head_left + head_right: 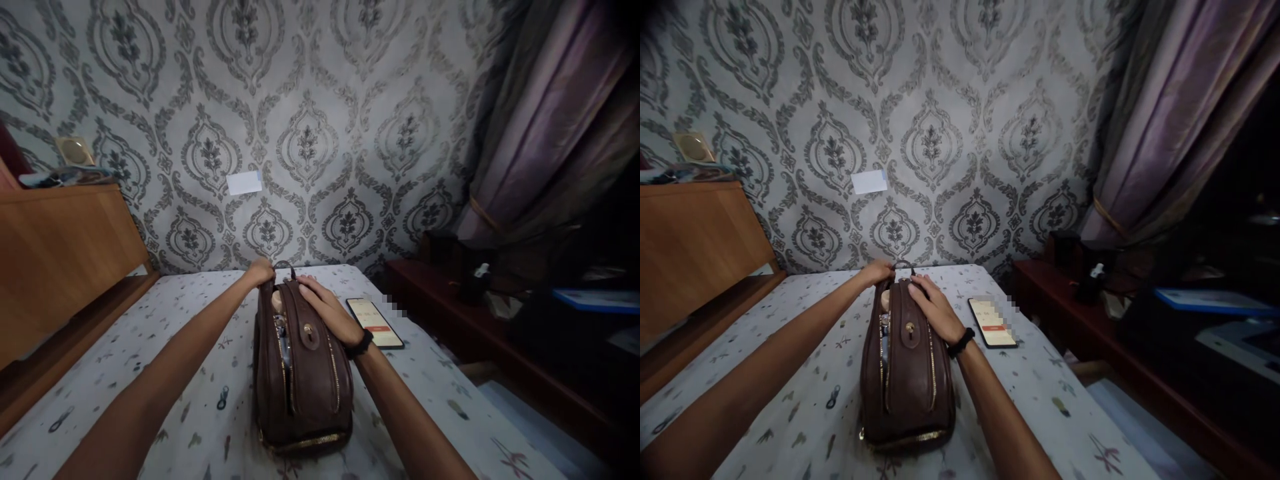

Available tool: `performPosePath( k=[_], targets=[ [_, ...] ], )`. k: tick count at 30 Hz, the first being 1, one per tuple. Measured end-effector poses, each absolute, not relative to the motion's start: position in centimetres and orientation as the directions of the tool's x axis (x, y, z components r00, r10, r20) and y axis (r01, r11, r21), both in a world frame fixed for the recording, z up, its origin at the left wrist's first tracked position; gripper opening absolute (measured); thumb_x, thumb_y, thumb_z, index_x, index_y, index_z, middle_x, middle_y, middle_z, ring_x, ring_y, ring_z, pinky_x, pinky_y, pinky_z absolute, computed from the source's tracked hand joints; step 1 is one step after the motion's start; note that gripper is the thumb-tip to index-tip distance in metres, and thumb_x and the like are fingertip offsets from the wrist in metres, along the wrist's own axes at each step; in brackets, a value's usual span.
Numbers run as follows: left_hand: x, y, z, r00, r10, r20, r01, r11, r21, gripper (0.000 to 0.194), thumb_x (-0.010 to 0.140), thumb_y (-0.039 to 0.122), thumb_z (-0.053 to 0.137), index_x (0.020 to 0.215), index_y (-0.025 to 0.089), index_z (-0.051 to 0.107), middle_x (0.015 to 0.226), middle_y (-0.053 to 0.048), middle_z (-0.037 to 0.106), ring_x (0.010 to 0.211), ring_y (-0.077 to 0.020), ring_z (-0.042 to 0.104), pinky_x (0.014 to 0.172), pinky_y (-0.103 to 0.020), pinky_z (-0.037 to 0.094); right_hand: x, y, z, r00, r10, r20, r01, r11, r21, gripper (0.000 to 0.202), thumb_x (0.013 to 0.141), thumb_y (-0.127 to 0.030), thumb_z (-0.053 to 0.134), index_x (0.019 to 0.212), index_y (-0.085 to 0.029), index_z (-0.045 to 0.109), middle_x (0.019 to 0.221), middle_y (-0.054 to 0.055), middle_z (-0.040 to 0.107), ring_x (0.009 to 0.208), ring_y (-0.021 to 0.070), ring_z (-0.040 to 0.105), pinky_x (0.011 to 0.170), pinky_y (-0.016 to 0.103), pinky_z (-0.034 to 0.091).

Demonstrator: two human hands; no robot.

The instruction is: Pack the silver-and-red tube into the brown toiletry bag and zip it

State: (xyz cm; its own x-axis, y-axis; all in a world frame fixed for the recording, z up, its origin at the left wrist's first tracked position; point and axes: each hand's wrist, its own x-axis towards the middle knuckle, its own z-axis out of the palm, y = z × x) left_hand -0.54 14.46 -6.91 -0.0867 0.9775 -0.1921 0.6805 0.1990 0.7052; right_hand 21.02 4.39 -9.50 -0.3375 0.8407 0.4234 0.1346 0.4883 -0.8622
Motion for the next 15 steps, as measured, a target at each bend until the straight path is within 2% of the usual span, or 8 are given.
performPosePath(
  k=[7, 15],
  targets=[
    [0.3, 12.6, -7.2, -0.166, 0.985, 0.040, 0.754, 0.101, 0.649, 0.035, 0.095, 0.036, 0.060, 0.125, 0.018, 0.059, 0.127, -0.010, 0.061, 0.109, -0.0227, 0.063, 0.092, -0.043, 0.056, 20.8, 4.6, -9.7, -0.332, 0.842, 0.426, 0.137, 0.490, -0.861, 0.070, 0.084, -0.077, 0.051, 0.128, -0.024, 0.065, 0.145, 0.008, 0.057, 0.144, 0.0276, 0.041, 0.124, 0.046, 0.021],
    [0.7, 11.6, -8.1, -0.259, 0.955, 0.141, 0.745, 0.104, 0.659, 0.036, 0.095, 0.036, 0.060, 0.125, 0.017, 0.059, 0.127, -0.010, 0.061, 0.109, -0.0228, 0.063, 0.091, -0.044, 0.056, 20.8, 4.9, -10.1, -0.326, 0.839, 0.435, 0.112, 0.491, -0.864, 0.069, 0.082, -0.078, 0.051, 0.126, -0.027, 0.067, 0.144, 0.006, 0.058, 0.143, 0.0267, 0.041, 0.124, 0.046, 0.020]
  ],
)
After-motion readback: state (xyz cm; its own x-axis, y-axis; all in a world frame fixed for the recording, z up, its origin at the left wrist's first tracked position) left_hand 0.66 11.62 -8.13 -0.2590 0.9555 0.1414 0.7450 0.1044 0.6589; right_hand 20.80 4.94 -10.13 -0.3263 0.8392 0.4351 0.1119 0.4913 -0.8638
